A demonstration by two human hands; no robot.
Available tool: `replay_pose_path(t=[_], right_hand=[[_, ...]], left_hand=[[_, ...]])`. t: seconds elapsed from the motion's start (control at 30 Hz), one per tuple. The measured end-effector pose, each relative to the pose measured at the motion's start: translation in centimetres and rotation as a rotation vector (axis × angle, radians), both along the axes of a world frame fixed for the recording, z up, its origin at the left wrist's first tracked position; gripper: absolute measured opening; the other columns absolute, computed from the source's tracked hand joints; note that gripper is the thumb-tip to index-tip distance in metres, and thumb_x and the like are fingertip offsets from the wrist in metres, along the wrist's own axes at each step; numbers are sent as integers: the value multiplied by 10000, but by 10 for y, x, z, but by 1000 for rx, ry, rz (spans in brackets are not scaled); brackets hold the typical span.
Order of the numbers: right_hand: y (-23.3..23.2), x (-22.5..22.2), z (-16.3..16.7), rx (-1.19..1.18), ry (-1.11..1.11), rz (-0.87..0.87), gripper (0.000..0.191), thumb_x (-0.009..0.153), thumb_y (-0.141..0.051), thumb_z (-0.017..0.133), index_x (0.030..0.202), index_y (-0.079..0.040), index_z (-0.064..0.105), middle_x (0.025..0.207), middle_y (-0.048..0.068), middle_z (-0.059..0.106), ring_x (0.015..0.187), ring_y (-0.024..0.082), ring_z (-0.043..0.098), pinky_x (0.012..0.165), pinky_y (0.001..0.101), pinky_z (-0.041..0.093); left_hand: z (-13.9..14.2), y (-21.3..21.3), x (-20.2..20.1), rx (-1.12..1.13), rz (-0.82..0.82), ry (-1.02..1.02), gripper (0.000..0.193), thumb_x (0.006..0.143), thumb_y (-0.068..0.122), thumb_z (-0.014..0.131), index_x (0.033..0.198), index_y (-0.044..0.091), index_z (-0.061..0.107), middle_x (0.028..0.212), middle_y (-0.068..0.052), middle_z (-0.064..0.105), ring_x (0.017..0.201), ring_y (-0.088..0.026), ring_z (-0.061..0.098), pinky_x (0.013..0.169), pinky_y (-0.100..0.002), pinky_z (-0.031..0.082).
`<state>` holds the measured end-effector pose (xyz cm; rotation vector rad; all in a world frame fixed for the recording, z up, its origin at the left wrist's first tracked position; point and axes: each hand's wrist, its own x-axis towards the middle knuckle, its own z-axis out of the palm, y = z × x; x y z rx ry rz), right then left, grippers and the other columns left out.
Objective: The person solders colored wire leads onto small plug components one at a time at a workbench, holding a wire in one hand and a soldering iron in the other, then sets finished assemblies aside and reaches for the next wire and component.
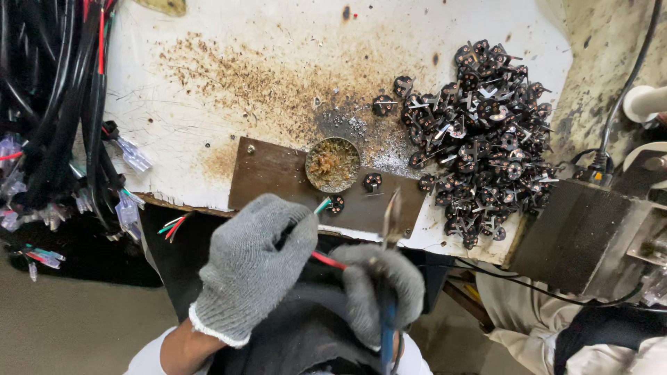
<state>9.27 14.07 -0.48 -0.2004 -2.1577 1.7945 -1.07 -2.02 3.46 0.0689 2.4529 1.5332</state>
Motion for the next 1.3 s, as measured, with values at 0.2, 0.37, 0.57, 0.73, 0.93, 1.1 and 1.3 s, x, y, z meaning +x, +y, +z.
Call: replay_pose_path(t=[0.2, 0.37, 0.57, 0.73, 0.93, 1.1, 1.3], right_hand=[[22, -31, -34, 111, 64, -82, 373, 1029, 33, 692, 1341, -41, 500, 1072, 163, 742, 919, 225, 771, 809, 325, 662], [24, -42, -20, 465, 32, -43, 191, 987, 12, 703, 1151, -28, 612, 969, 107, 773, 888, 199, 772, 846, 342, 606], [16, -57, 3, 554, -49, 25, 110, 928, -4, 733, 1029, -40, 710, 958, 116, 758, 880, 260, 768, 809, 343, 601], [17, -62, 1, 739, -45, 146, 185, 893, -69, 755, 1073, -42, 720, 1001, 139, 748, 906, 328, 725, 801, 404, 574], [9, -45, 1, 564, -73, 107, 256, 892, -137, 739, 1125, -39, 696, 1009, 113, 728, 861, 285, 660, 768, 387, 532], [26, -18, -8, 174, -64, -83, 412, 919, -305, 704, 1195, -16, 603, 1135, 89, 692, 809, 151, 684, 694, 301, 571], [54, 9, -38, 313, -48, -39, 351, 958, -443, 709, 953, -96, 758, 895, 50, 743, 891, 251, 743, 886, 382, 589]], left_hand=[[-3, -2, -26, -182, -32, 144, 90, 907, 129, 716, 855, 59, 696, 834, -123, 665, 761, -320, 676, 667, -405, 530], [6, 3, -37, -252, -96, 140, 139, 882, 148, 721, 784, 73, 656, 789, -120, 625, 725, -339, 652, 631, -442, 505], [29, 9, -47, -297, -112, 162, 110, 885, 141, 730, 822, 89, 657, 774, -105, 604, 678, -326, 639, 572, -436, 488], [34, 2, -24, -154, -78, 145, 90, 843, 123, 769, 889, 85, 701, 848, -79, 676, 706, -252, 704, 609, -350, 547], [-12, -9, 0, -1, -89, 173, 200, 859, 120, 784, 1028, 44, 708, 1010, -89, 712, 858, -256, 734, 737, -326, 588], [-29, -11, 3, -17, -159, 192, 170, 855, 178, 790, 983, 86, 726, 1011, -61, 719, 808, -252, 730, 684, -336, 574], [-30, -15, -3, -58, -260, 219, 167, 845, 219, 793, 955, 112, 726, 1024, -39, 719, 765, -247, 714, 627, -348, 549]])
